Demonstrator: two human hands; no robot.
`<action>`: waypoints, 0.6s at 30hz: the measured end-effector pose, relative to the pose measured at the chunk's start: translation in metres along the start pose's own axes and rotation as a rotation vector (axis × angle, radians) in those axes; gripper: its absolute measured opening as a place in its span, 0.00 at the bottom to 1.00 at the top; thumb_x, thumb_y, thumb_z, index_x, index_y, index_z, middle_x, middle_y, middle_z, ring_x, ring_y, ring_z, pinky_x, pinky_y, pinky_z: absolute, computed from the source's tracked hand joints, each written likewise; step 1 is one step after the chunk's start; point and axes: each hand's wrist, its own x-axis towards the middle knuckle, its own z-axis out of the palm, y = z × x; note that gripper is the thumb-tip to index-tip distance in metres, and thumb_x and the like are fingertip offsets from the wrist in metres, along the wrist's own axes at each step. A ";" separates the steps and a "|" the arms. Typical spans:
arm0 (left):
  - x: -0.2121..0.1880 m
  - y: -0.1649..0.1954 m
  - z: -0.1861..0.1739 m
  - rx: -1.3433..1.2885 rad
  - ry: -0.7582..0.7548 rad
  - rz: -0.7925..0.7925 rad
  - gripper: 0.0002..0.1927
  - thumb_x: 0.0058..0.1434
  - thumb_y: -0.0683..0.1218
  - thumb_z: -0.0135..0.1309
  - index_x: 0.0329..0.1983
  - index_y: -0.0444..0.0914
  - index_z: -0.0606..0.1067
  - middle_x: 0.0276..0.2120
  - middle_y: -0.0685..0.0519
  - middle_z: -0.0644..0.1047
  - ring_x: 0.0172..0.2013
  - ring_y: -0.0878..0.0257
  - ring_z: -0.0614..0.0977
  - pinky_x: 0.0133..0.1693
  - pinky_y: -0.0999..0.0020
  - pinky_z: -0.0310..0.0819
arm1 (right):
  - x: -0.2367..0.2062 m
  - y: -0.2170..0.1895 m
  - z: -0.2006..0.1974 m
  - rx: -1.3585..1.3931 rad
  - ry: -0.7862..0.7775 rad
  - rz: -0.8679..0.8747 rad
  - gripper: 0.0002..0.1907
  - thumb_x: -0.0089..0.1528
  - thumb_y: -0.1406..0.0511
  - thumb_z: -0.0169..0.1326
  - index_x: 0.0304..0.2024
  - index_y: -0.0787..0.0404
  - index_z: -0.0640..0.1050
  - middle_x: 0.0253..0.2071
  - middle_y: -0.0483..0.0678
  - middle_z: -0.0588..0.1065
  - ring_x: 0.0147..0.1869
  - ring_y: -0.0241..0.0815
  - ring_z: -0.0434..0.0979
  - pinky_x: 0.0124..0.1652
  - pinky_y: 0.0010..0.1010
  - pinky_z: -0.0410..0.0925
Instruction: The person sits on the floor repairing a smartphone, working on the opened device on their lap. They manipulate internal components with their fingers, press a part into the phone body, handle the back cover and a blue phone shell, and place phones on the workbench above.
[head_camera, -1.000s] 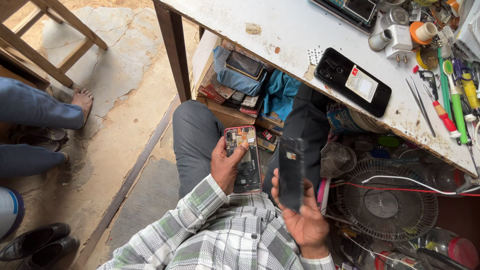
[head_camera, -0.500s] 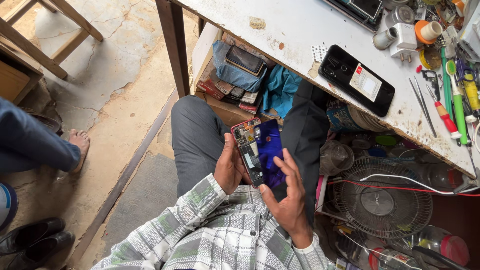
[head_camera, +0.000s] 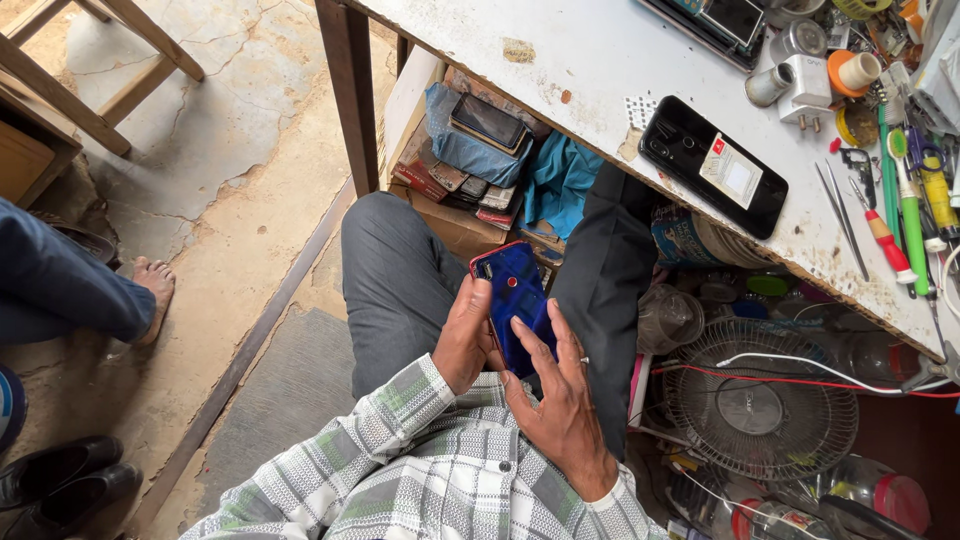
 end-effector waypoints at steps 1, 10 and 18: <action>0.000 -0.001 0.001 0.008 0.007 0.027 0.27 0.73 0.58 0.39 0.69 0.39 0.59 0.57 0.45 0.73 0.53 0.58 0.80 0.51 0.61 0.80 | -0.001 0.000 0.000 -0.009 0.001 -0.002 0.34 0.58 0.65 0.61 0.68 0.56 0.69 0.76 0.64 0.51 0.79 0.66 0.52 0.66 0.54 0.60; 0.004 -0.012 -0.003 0.201 0.081 0.045 0.26 0.72 0.49 0.48 0.70 0.38 0.60 0.57 0.47 0.74 0.56 0.62 0.78 0.54 0.65 0.78 | -0.001 0.006 0.002 -0.063 -0.028 0.026 0.34 0.58 0.63 0.61 0.67 0.55 0.69 0.76 0.64 0.49 0.78 0.65 0.52 0.65 0.55 0.59; 0.004 -0.005 0.004 0.073 0.096 0.009 0.23 0.72 0.47 0.45 0.68 0.38 0.61 0.52 0.47 0.77 0.48 0.63 0.82 0.47 0.66 0.82 | -0.006 0.010 0.009 -0.113 -0.037 0.047 0.33 0.61 0.59 0.59 0.69 0.52 0.69 0.77 0.62 0.49 0.76 0.66 0.53 0.64 0.55 0.61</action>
